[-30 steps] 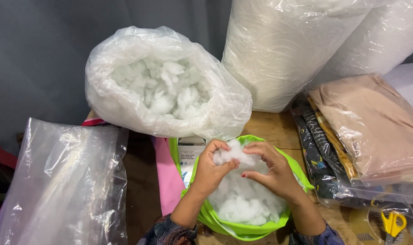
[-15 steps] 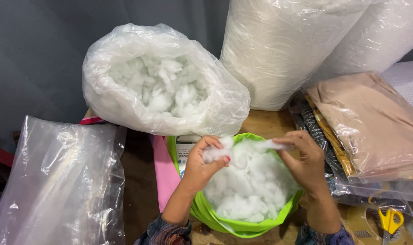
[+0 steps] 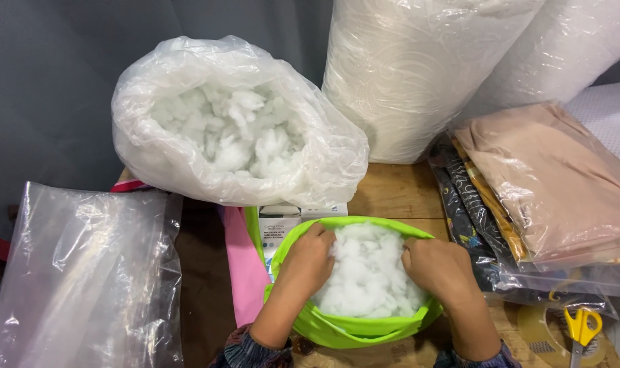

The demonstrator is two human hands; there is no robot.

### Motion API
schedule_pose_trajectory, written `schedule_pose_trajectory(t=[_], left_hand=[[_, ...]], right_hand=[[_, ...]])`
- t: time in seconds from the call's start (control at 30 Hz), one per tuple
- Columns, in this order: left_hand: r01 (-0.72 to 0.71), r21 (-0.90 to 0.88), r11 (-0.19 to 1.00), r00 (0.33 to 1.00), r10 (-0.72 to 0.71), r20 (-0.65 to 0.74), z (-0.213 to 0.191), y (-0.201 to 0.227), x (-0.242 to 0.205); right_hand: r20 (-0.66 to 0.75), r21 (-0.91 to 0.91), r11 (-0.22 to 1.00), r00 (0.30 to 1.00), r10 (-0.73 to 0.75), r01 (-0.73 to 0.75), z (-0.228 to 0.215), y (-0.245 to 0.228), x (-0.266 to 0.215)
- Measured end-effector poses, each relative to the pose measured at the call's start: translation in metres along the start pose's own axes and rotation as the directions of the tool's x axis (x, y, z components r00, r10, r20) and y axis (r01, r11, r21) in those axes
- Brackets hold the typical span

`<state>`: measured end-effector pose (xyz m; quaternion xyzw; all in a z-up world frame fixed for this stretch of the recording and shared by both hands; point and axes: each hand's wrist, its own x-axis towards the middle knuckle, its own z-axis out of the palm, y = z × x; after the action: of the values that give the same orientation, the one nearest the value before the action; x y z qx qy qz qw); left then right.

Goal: Stuffing a green pillowcase with white polyester fiberfill material at a workbench.

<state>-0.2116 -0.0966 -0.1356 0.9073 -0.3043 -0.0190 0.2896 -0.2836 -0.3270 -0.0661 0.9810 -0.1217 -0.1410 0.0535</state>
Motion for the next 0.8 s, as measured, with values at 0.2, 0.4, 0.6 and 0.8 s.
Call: schedule_pose_trajectory(t=[0.2,0.4,0.6,0.8], left_hand=[[-0.009,-0.418,0.908,0.992,-0.046,-0.121,-0.031,0.025,-0.009],[-0.218,-0.566,0.795,0.963,0.082,-0.256,-0.028,0.041,-0.01],[-0.142,-0.728,0.671,0.981,-0.004,-0.195,-0.022,0.034,-0.006],[-0.168,-0.867,0.469,0.969,-0.085,-0.233,-0.025,0.039,-0.011]], right_hand=[[-0.408,0.332,0.94,0.91,0.068,0.078,-0.012,0.005,-0.023],[-0.546,0.208,0.791,0.739,-0.395,0.576,0.043,-0.004,0.009],[-0.564,0.257,0.718,0.704,-0.432,0.647,0.026,-0.009,0.007],[-0.813,0.415,0.444,0.543,-0.211,0.794,0.002,-0.015,-0.012]])
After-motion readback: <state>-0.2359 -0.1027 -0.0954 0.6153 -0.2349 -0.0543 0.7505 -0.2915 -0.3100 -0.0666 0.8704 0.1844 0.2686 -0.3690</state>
